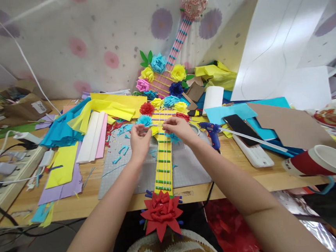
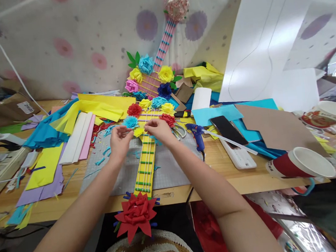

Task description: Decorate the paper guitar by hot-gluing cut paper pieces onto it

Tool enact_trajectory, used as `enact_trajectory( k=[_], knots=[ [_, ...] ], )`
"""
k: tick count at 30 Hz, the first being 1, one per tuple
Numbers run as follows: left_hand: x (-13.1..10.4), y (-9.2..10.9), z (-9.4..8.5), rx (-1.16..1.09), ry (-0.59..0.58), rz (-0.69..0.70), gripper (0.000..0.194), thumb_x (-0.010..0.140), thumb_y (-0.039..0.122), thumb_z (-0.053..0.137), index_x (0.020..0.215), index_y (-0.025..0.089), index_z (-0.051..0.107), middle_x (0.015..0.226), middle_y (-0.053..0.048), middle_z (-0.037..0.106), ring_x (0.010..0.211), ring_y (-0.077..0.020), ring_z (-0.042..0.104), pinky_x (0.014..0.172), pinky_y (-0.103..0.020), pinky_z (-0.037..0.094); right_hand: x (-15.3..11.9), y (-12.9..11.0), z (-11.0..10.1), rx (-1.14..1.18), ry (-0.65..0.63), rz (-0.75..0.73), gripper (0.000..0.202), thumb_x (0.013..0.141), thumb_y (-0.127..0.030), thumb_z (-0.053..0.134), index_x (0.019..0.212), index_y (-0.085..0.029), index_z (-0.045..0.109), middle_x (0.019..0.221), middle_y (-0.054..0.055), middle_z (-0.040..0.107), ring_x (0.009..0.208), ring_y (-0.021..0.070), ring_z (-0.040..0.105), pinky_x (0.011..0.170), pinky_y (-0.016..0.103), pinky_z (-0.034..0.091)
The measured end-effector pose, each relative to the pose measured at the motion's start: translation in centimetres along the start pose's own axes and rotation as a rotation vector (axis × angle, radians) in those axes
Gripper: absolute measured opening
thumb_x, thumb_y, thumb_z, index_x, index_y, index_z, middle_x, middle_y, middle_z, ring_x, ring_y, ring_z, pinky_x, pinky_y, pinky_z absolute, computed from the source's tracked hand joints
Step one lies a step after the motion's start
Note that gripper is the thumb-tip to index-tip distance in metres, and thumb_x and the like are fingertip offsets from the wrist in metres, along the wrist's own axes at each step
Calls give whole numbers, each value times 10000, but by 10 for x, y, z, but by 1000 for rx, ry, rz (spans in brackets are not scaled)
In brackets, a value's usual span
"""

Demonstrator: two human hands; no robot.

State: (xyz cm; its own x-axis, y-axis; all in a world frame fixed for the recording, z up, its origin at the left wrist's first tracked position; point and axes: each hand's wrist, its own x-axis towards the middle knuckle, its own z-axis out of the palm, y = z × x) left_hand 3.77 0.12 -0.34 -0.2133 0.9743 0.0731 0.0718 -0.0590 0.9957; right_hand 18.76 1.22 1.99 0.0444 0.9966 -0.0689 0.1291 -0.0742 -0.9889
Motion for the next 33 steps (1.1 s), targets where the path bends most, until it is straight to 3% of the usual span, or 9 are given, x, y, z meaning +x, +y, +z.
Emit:
enact_trajectory(
  k=[3, 5, 8, 10, 17, 23, 33],
  knots=[
    [23, 0, -5, 475, -230, 379, 145, 737, 230, 599, 875, 198, 572, 971, -71, 641, 974, -216, 578, 878, -353, 430, 16, -12, -19, -208, -22, -21, 50, 672, -155, 645, 664, -162, 596, 611, -3, 632, 531, 87, 551, 581, 241, 465],
    [37, 1, -4, 648, -388, 552, 187, 759, 228, 571, 938, 189, 609, 1042, -93, 642, 1060, -249, 550, 953, -393, 395, 24, -21, -28, -325, -31, -53, 36, 680, -143, 635, 670, -159, 603, 617, 6, 639, 546, 96, 567, 559, 230, 448],
    [49, 0, 4, 806, -565, 687, 310, 766, 193, 531, 1066, 185, 608, 1148, -100, 623, 1112, -252, 534, 983, -399, 378, 31, -32, -32, -456, -38, -66, 13, 711, -163, 608, 698, -160, 611, 665, 24, 665, 553, 112, 584, 521, 228, 424],
    [53, -3, 9, 871, -625, 719, 329, 773, 205, 522, 1091, 187, 604, 1171, -97, 619, 1117, -249, 536, 975, -395, 383, 34, -37, -32, -537, -42, -53, 41, 738, -187, 582, 727, -163, 613, 707, 35, 681, 557, 123, 588, 512, 237, 416],
    [48, -14, 8, 1018, -606, 763, 248, 826, 226, 489, 1027, 180, 627, 1008, -116, 646, 992, -242, 587, 885, -379, 433, 50, -37, -25, -851, -33, -192, 48, 726, -195, 595, 735, -165, 632, 787, 43, 685, 664, 131, 578, 577, 232, 390],
    [36, -18, -2, 969, -522, 796, 214, 831, 181, 451, 938, 173, 637, 1043, -136, 650, 990, -250, 600, 876, -402, 455, 60, -36, -18, -825, -196, -80, 27, 657, -146, 624, 657, -169, 638, 612, 37, 658, 482, 123, 525, 491, 254, 392],
    [24, -41, -11, 871, -448, 868, 278, 838, 157, 431, 1022, 173, 639, 1103, -136, 661, 1040, -227, 613, 930, -385, 459, 87, -44, 10, -1151, -557, -83, 125, 533, -85, 651, 463, -181, 608, 470, 14, 582, 539, 166, 556, 569, 298, 422]
  ],
)
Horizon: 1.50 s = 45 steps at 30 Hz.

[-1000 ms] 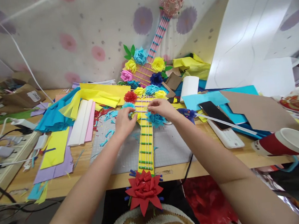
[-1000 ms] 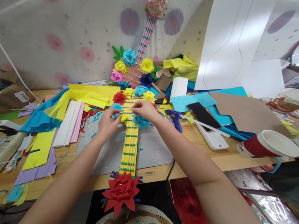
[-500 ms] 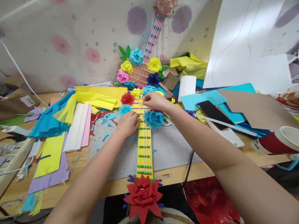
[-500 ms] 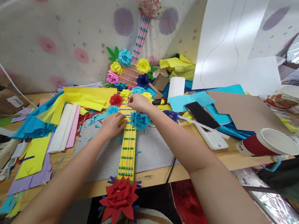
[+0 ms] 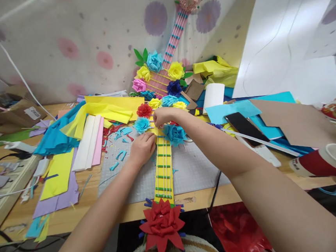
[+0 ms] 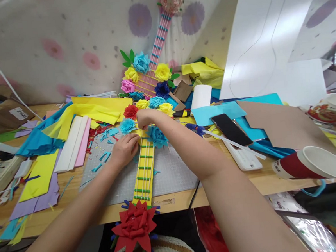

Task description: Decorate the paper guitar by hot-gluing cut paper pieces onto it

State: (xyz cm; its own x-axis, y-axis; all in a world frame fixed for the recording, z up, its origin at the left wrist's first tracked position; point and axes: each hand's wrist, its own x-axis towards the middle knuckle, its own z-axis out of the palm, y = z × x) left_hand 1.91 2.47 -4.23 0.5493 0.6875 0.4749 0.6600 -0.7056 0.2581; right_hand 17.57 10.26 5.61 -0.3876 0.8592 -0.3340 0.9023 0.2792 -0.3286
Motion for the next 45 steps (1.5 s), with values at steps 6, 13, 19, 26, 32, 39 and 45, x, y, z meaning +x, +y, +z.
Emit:
enact_trajectory(
  k=[6, 13, 19, 26, 32, 39, 45],
  knots=[
    [-3, -2, 6, 86, 121, 74, 267, 817, 124, 452, 984, 168, 655, 1052, -108, 690, 1003, -215, 635, 892, -372, 505, 9, -15, -3, -286, -207, -39, 170, 604, -113, 589, 712, -87, 718, 700, 70, 683, 646, 168, 585, 600, 272, 427],
    [-5, -2, 9, 134, 166, 118, 272, 821, 111, 448, 981, 158, 663, 1038, -93, 700, 1006, -209, 633, 902, -358, 509, 9, -24, -2, -399, -231, -75, 269, 653, -113, 566, 857, -55, 731, 836, 96, 709, 678, 151, 591, 593, 236, 413],
    [-5, -1, 10, 118, 150, 87, 268, 813, 110, 460, 972, 166, 668, 1060, -95, 698, 1015, -209, 633, 919, -374, 501, 9, -27, -2, -382, -238, -107, 268, 661, -127, 572, 865, -43, 724, 854, 109, 711, 686, 159, 589, 594, 246, 417],
    [-4, 1, 8, 102, 137, 67, 265, 817, 114, 450, 953, 168, 671, 1050, -97, 699, 1022, -208, 631, 915, -374, 503, 6, -23, -1, -196, -263, -67, 262, 709, -152, 568, 918, -75, 705, 822, 82, 707, 629, 129, 591, 577, 222, 439],
    [-5, 1, 8, 104, 130, 52, 269, 809, 113, 451, 948, 174, 672, 1043, -96, 699, 1019, -211, 629, 909, -382, 505, 4, -14, 2, -81, -244, -120, 226, 812, -220, 507, 921, -115, 676, 807, 84, 703, 660, 143, 631, 581, 225, 451],
    [-6, -1, 11, 103, 165, 84, 278, 807, 104, 451, 981, 144, 665, 1045, -103, 701, 1011, -214, 628, 907, -374, 504, -6, 0, 8, 45, -89, -132, 257, 806, -155, 466, 1007, -144, 626, 903, 80, 710, 695, 139, 640, 559, 207, 432],
    [-5, -1, 10, 84, 132, 54, 289, 808, 102, 444, 986, 167, 663, 1059, -98, 695, 1031, -212, 622, 913, -388, 499, -12, -5, 11, 41, -48, -121, 313, 781, -125, 503, 1074, -157, 608, 1011, 64, 698, 816, 132, 638, 611, 177, 425]
  ],
)
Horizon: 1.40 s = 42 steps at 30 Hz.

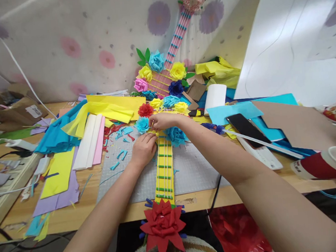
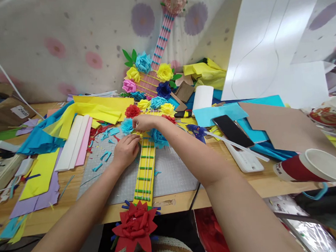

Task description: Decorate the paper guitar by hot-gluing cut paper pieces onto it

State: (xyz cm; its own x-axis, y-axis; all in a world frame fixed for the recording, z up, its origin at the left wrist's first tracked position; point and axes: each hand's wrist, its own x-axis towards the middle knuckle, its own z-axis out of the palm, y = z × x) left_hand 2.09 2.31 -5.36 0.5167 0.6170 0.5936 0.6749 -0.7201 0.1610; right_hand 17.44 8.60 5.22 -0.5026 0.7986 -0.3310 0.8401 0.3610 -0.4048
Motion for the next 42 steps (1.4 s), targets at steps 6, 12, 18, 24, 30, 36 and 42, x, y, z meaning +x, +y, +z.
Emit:
enact_trajectory(
  k=[6, 12, 18, 24, 30, 36, 42],
  knots=[
    [1, 2, -2, 9, -6, -9, 299, 806, 104, 437, 988, 164, 667, 1059, -104, 694, 1032, -214, 624, 919, -390, 498, -2, -1, 2, 33, 18, 10, 368, 774, -123, 503, 1132, -155, 579, 1023, 74, 685, 824, 137, 632, 620, 182, 431],
    [2, 4, -5, 3, -24, -25, 287, 793, 105, 453, 975, 169, 666, 1060, -102, 696, 1031, -221, 627, 919, -394, 496, -5, 0, 3, -25, 18, -27, 358, 748, -93, 504, 1084, -166, 604, 1075, 65, 677, 857, 146, 622, 680, 197, 434],
    [-1, 4, -11, -3, 25, -35, 287, 794, 99, 450, 983, 163, 656, 1066, -103, 692, 1041, -213, 617, 943, -383, 475, -4, 2, 5, 2, 37, -3, 377, 758, -85, 502, 1117, -165, 585, 1003, 57, 696, 850, 145, 628, 716, 209, 430],
    [-9, -3, -18, -35, 156, -272, 257, 764, 90, 456, 942, 178, 618, 1003, -82, 690, 983, -204, 617, 895, -355, 478, -4, 4, 6, 53, 50, 21, 369, 749, -95, 512, 1104, -171, 581, 980, 60, 696, 840, 160, 634, 700, 229, 443],
    [-4, 7, -23, -128, 63, -747, 202, 748, 224, 527, 945, 209, 485, 912, -56, 653, 761, -186, 631, 670, -324, 491, -16, 9, 1, 120, 213, 73, 351, 734, -88, 519, 1071, -169, 577, 1092, 79, 672, 930, 178, 620, 748, 243, 451],
    [15, 57, -29, -83, -352, -849, 654, 759, 549, 559, 1207, 106, 384, 1003, -201, 668, 912, -318, 663, 697, -384, 481, -44, 20, 7, 243, 447, 12, 330, 719, -59, 454, 1010, -153, 576, 1074, 81, 662, 960, 165, 600, 808, 257, 439],
    [36, 87, -26, 158, -480, -670, 832, 743, 527, 610, 1358, 58, 302, 1000, -250, 664, 912, -343, 666, 708, -376, 492, -75, 26, 21, 288, 660, 60, 331, 683, -79, 424, 968, -152, 574, 1011, 70, 650, 872, 163, 591, 796, 278, 436]
  ],
)
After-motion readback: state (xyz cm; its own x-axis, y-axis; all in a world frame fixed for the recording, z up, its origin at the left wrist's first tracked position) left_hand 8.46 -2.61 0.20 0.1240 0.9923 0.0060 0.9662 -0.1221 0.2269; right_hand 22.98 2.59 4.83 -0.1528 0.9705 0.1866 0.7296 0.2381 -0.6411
